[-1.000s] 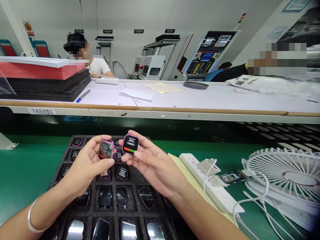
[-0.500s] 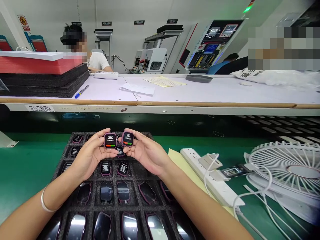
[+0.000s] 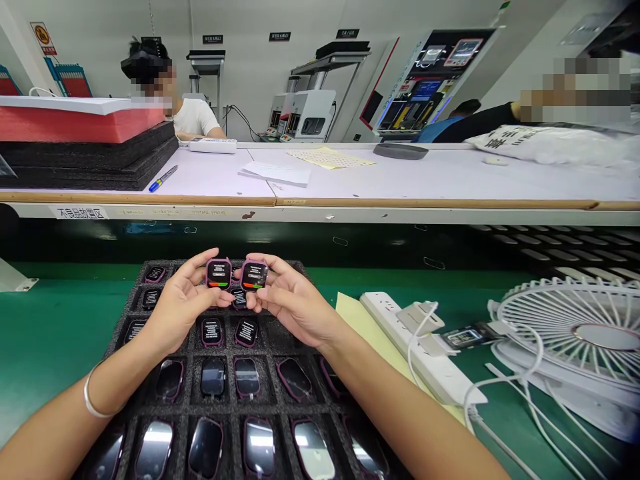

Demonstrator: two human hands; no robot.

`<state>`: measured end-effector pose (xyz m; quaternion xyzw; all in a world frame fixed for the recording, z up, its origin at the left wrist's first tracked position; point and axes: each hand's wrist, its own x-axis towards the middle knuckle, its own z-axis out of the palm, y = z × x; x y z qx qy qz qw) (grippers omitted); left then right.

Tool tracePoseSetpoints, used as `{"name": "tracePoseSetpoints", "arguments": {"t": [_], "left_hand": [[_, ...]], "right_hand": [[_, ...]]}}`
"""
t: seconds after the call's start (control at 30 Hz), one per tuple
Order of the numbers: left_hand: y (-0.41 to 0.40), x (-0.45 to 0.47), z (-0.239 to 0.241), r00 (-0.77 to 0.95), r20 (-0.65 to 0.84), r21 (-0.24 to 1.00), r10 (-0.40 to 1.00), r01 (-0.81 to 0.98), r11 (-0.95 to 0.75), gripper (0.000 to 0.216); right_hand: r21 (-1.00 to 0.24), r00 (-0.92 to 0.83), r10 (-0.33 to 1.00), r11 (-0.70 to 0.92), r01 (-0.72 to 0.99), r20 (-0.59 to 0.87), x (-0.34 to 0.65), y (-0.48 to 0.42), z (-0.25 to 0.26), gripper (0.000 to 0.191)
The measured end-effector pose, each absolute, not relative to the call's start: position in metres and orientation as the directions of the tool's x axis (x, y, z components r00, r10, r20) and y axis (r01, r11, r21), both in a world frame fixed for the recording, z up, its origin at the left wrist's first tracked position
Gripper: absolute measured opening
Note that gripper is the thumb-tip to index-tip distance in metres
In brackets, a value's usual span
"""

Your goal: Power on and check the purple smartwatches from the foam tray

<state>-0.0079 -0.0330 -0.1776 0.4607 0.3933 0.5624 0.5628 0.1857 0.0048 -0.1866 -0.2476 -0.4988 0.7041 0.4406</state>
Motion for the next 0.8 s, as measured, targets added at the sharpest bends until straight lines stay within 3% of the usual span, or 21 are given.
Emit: {"name": "tracePoseSetpoints", "arguments": {"t": [0.8], "left_hand": [[-0.0323, -0.0067, -0.1809, 0.063, 0.106, 0.97, 0.992, -0.226, -0.089, 0.059]], "right_hand": [[-0.925, -0.505, 0.851, -0.064, -0.374, 0.145, 0.1835, 0.0048, -0.1888, 0.048]]}}
